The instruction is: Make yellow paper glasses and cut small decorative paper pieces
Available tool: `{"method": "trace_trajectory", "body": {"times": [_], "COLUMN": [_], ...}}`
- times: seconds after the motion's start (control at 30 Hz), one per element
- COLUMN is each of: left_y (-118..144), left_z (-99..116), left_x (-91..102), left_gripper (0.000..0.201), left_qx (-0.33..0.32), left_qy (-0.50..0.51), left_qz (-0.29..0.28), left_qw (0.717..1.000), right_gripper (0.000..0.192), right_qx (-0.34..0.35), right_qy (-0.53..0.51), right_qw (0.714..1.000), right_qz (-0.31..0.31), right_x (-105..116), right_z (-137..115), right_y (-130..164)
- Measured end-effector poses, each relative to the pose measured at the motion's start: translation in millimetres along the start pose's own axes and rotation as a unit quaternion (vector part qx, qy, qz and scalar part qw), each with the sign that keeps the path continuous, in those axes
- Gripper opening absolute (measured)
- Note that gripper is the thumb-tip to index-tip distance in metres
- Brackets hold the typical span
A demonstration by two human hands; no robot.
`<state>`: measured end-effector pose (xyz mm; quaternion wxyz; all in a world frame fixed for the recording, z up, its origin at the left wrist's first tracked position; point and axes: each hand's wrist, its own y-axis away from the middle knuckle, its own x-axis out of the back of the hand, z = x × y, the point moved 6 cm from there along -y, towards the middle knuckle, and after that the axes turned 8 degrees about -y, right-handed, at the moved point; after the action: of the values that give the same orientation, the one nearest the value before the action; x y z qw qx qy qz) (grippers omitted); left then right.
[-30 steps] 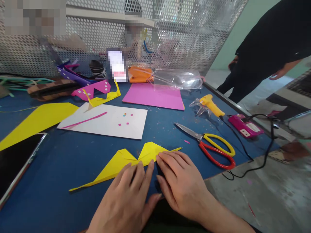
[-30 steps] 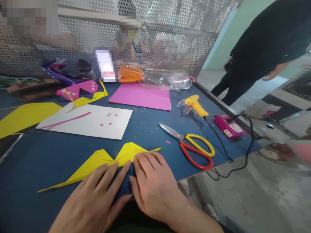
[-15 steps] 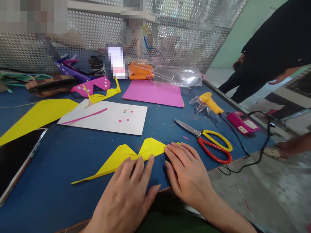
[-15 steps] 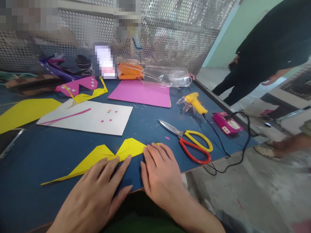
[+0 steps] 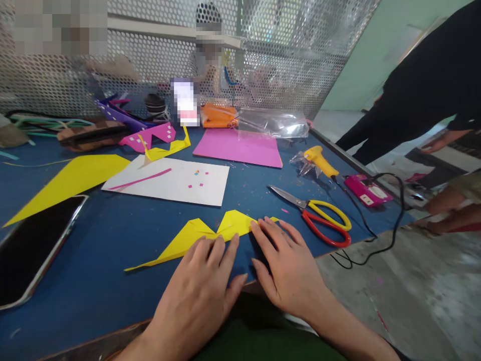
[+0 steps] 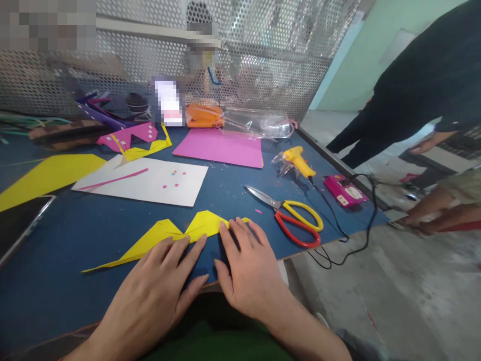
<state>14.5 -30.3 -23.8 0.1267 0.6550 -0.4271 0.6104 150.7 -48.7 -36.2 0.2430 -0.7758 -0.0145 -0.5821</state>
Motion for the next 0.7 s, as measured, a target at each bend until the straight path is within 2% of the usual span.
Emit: {"method": "trace_trajectory", "body": {"times": [0.1, 0.27, 0.47, 0.7], "left_y": [-0.1, 2.7, 17.3, 46.8], "left_z": [0.6, 1.0, -11.4, -33.3], "left_x": [-0.5, -2.5, 1.1, -1.7], "left_gripper": [0.047, 0.047, 0.043, 0.049], "left_qx": [-0.002, -0.013, -0.021, -0.007], "left_qy": [0.000, 0.005, -0.027, -0.072], "left_qz": [-0.014, -0.006, 0.056, 0.045], "left_qw": [1.000, 1.000, 0.998, 0.996], "right_gripper": [0.047, 0.042, 0.042, 0.041], "right_qx": [0.005, 0.072, 0.060, 0.055], "right_qy": [0.007, -0.032, -0.050, -0.060], "right_qw": [1.000, 0.996, 0.994, 0.994], "right_qz": [0.005, 0.049, 0.075, 0.075], "right_x": [1.0, -2.6, -3.1, -1.4], "right_z": [-8.3, -26.8, -25.7, -22.3], "right_y": [-4.5, -13.4, -16.5, -16.7]}}
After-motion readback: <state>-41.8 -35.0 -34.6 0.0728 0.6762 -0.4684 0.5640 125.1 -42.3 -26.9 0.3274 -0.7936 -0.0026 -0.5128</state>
